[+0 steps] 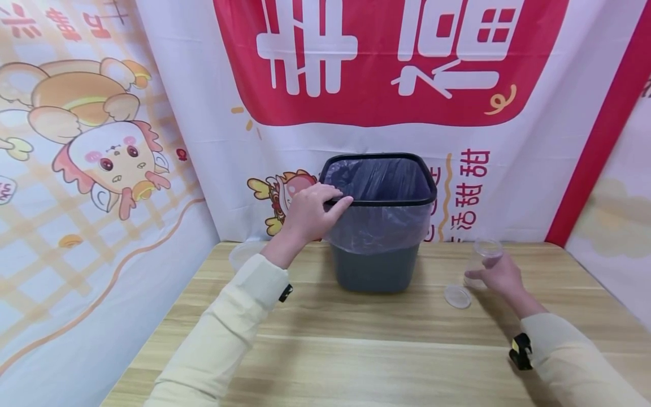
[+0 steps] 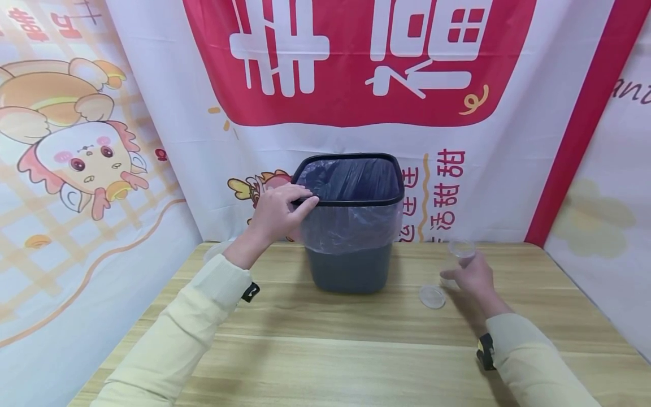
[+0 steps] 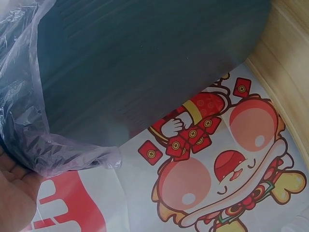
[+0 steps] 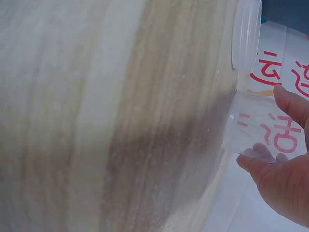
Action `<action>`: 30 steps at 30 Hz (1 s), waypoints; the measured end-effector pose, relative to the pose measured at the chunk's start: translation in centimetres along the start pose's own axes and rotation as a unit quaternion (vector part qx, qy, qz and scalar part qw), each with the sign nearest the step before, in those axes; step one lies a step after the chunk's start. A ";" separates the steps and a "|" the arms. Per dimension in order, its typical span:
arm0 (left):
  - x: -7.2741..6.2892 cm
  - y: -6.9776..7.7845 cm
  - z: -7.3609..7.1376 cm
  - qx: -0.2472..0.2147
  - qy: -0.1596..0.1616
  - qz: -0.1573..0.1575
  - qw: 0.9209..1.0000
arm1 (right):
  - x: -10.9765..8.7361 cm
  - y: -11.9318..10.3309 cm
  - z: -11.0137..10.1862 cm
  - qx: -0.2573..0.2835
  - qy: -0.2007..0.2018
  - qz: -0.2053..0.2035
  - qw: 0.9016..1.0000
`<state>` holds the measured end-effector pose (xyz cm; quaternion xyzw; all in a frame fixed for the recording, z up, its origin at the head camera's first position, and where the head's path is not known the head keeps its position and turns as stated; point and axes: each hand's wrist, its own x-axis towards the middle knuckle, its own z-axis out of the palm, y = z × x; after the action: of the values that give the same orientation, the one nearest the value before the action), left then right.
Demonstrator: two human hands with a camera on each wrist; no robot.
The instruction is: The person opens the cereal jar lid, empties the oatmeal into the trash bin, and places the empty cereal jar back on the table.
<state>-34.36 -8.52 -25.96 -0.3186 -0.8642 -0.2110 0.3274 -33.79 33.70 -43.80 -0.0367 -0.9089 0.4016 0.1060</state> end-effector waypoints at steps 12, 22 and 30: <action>0.0 -0.2 0.1 -0.019 0.000 0.003 1.000 | -0.5 -0.4 0.0 0.018 -0.002 0.011 1.000; -0.6 -0.9 -1.0 -0.030 0.023 -0.042 0.998 | -1.9 -1.3 -1.1 -0.009 -0.003 0.016 1.000; -1.7 -2.5 -2.7 -0.028 0.058 -0.034 0.997 | -3.0 -2.3 -2.1 -0.025 -0.026 0.015 0.999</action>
<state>-33.95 -12.56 -25.72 -0.2858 -0.8475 -0.2644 0.3607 -30.37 33.26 -41.20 -0.0427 -0.9206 0.3809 0.0754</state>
